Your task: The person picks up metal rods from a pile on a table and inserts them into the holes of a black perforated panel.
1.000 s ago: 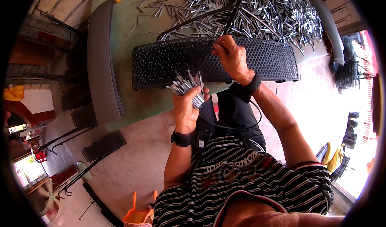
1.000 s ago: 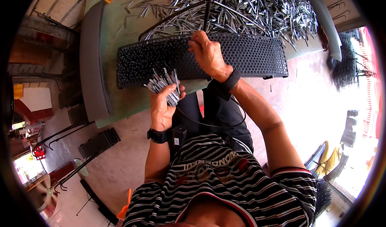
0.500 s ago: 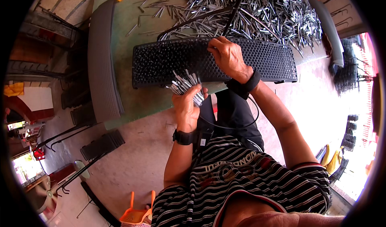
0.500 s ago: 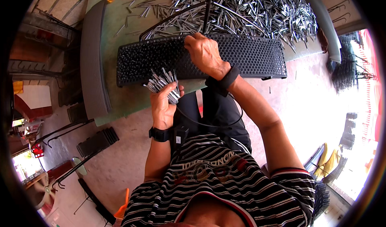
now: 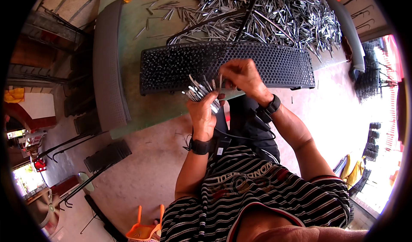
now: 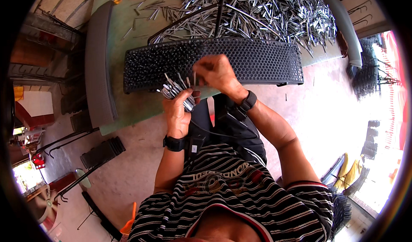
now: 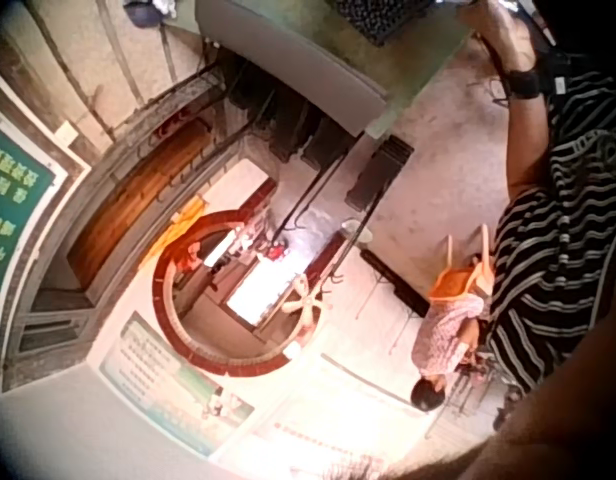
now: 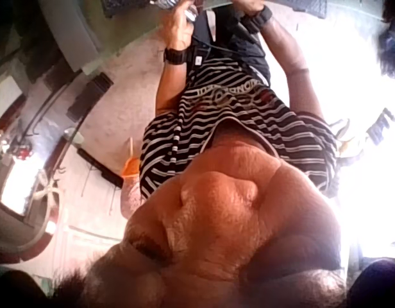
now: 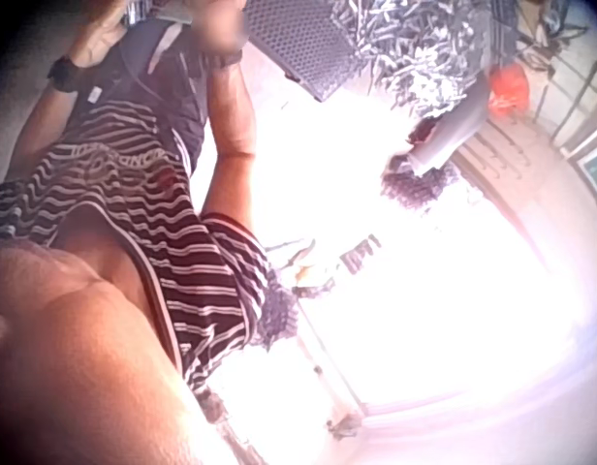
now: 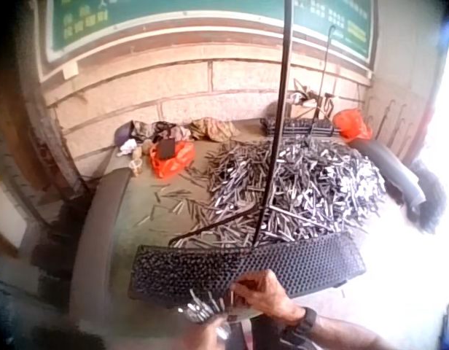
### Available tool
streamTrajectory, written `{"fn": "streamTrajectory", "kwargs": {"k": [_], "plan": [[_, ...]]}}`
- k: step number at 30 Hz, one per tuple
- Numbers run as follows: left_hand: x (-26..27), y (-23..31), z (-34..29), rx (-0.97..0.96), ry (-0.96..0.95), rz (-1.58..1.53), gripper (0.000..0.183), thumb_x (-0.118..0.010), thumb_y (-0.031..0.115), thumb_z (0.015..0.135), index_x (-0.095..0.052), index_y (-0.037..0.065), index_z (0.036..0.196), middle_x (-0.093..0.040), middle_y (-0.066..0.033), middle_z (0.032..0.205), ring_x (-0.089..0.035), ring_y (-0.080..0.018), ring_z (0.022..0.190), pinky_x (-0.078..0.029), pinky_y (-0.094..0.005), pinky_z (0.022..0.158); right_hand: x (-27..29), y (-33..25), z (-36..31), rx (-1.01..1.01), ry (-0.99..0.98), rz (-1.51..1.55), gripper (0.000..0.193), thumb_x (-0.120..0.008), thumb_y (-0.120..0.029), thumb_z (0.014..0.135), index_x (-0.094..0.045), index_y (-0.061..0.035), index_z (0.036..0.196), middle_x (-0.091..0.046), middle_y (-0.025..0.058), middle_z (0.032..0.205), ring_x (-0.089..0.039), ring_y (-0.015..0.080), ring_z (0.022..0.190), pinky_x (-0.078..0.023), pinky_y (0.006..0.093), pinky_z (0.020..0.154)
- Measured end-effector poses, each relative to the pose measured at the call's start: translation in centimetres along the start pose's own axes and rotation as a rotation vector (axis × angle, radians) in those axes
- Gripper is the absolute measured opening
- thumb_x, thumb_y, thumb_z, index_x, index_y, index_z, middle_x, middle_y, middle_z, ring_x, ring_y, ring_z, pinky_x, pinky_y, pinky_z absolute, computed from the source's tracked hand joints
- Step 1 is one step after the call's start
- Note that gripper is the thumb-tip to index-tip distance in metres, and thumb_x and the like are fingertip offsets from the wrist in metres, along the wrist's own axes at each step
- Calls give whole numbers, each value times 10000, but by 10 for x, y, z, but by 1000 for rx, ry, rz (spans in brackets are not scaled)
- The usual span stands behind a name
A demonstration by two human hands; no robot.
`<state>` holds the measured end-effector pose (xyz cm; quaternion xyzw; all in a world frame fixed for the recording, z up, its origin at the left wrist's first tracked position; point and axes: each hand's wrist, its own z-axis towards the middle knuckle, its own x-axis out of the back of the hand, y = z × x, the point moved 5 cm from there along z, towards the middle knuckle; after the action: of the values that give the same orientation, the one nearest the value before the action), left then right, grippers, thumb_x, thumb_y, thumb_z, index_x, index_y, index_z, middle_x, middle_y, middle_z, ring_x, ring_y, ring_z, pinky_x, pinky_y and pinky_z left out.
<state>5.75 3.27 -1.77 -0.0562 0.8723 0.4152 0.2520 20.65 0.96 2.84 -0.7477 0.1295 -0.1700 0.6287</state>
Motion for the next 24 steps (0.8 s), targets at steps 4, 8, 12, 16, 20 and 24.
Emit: {"fn": "streamTrajectory", "kwargs": {"k": [4, 8, 12, 16, 20, 24], "plan": [[4, 3, 1, 17, 38, 5, 159, -617, -41, 755, -566, -7, 901, -630, -108, 775, -641, -244, 625, -524, -347, 495, 11, -14, 6, 296, 302, -68, 110, -555, -41, 840, -560, 13, 935, -645, 95, 682, -648, 135, 599, -493, 228, 505], [6, 4, 2, -15, 19, -38, 131, -615, -43, 757, -570, -10, 876, -618, -105, 767, -639, -245, 632, -527, -354, 496, 8, -13, 12, 423, 359, -214, 137, -536, -16, 853, -502, -1, 985, -646, 128, 742, -676, 186, 690, -514, 254, 545], [5, 7, 0, -6, 47, -70, 113, -614, -40, 763, -581, -16, 867, -615, -108, 768, -638, -248, 639, -531, -355, 505, 5, -1, 18, 451, 341, -303, 119, -536, -11, 858, -502, 0, 971, -632, 144, 774, -677, 215, 727, -513, 285, 559], [9, 5, 2, 3, 63, -89, 117, -611, -39, 767, -588, -19, 879, -622, -113, 780, -640, -252, 654, -536, -356, 517, 2, 0, 16, 520, 316, -404, 77, -545, -12, 842, -530, -1, 917, -616, 137, 741, -653, 260, 650, -496, 323, 539], [8, 6, 1, -3, 72, -84, 121, -617, -37, 763, -590, -20, 880, -631, -112, 791, -643, -256, 652, -537, -358, 513, -2, -7, 16, 765, 294, -727, 55, -576, -41, 815, -585, -5, 855, -610, 117, 729, -606, 292, 567, -474, 334, 508], [4, 10, -1, -46, 66, -68, 140, -629, -37, 754, -595, -21, 889, -634, -104, 787, -645, -251, 645, -534, -354, 507, -5, -21, 1, 478, 318, -693, 98, -623, -96, 791, -632, -9, 838, -625, 103, 712, -619, 236, 565, -473, 309, 508]]}}
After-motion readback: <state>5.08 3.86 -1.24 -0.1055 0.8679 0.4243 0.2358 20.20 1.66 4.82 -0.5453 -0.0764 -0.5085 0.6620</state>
